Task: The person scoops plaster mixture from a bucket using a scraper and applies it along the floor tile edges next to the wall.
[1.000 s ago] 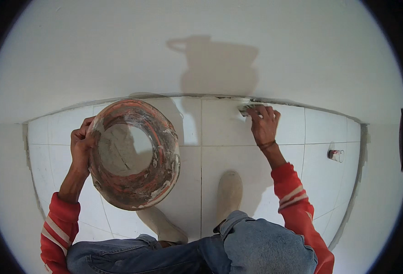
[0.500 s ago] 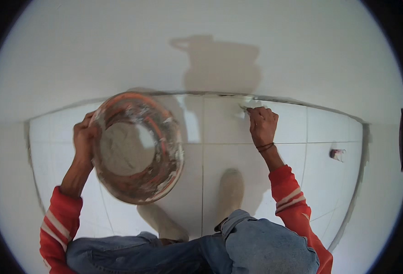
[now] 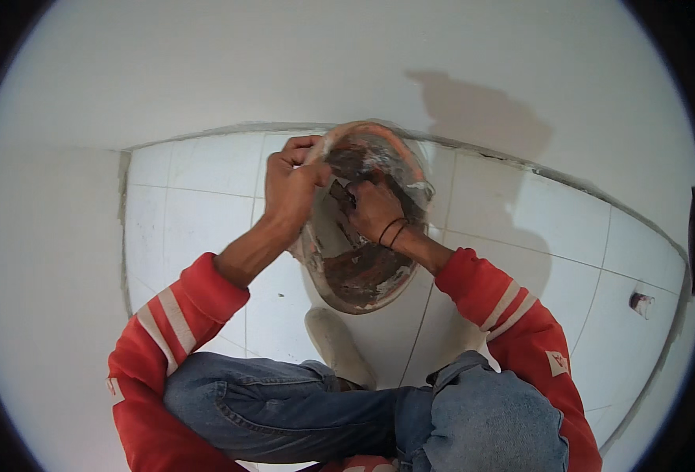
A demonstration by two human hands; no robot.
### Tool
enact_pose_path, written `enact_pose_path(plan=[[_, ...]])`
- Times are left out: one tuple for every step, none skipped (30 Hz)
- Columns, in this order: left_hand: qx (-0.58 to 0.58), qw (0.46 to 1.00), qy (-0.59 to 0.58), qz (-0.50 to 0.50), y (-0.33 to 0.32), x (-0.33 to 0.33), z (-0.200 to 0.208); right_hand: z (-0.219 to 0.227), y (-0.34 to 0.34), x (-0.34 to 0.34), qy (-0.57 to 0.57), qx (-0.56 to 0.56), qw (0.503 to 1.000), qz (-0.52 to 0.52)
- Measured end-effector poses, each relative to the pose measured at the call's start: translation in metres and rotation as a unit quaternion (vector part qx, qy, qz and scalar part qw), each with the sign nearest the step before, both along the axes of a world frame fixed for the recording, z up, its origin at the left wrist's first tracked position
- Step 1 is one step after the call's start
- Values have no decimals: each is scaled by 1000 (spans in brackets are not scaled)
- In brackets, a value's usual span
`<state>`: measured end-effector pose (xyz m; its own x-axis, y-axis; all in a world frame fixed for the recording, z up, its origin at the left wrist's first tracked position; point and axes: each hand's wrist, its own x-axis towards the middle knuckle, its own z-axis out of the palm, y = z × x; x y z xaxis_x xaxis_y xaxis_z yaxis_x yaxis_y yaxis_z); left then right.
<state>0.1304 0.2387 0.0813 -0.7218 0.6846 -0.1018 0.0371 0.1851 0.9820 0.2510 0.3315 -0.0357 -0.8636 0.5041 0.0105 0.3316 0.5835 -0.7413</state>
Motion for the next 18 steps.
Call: enact_pose_path(plan=[[-1,1000,12,-18,0,0,-1,0,-4,-6,-14,7,1000,-11],[1,999,24,-39,1,0,-1,-13,-7,-12,-10,5,1000,-10],[20,998,15,-61,4,3,-7,-41,-7,-13,-24,19,1000,6],[17,998,18,-59,4,2,-8,-55,-11,-19,-34,29,999,23],[24,997,9,-71,3,1,-7,-54,-19,-22,-32,27,999,25],[32,996,-1,-83,1,1,-6,-54,-30,-25,-19,1,1000,9],[27,996,0,-85,-1,-1,-3,-53,-36,-27,-7,-24,1000,-8],[27,996,0,-83,-3,-2,-5,-49,-34,-28,-7,-24,1000,-6],[32,997,-4,-74,-4,-3,-8,-46,-29,-28,-25,-94,995,-8],[38,997,-9,-66,-5,-4,-11,-42,-26,-28,-44,-164,985,-11],[40,997,-11,-68,-4,-4,-11,-44,-26,-28,-47,-161,986,-13],[46,996,-8,-74,-3,-5,-11,-45,-26,-30,-38,-162,986,6],[51,995,-5,-81,-2,-6,-11,-46,-26,-30,-30,-162,986,26],[53,995,-10,-83,-1,-5,-11,-50,-23,-29,-34,-160,986,23],[49,995,-16,-87,2,-5,-11,-53,-20,-28,-19,-168,985,37],[44,995,-23,-91,5,-5,-11,-56,-16,-25,-3,-175,983,50],[41,995,-21,-85,1,-9,-14,-48,-17,-22,-2,-178,982,57],[40,996,-24,-70,-5,-15,-15,-28,-16,-14,52,-274,959,39]])
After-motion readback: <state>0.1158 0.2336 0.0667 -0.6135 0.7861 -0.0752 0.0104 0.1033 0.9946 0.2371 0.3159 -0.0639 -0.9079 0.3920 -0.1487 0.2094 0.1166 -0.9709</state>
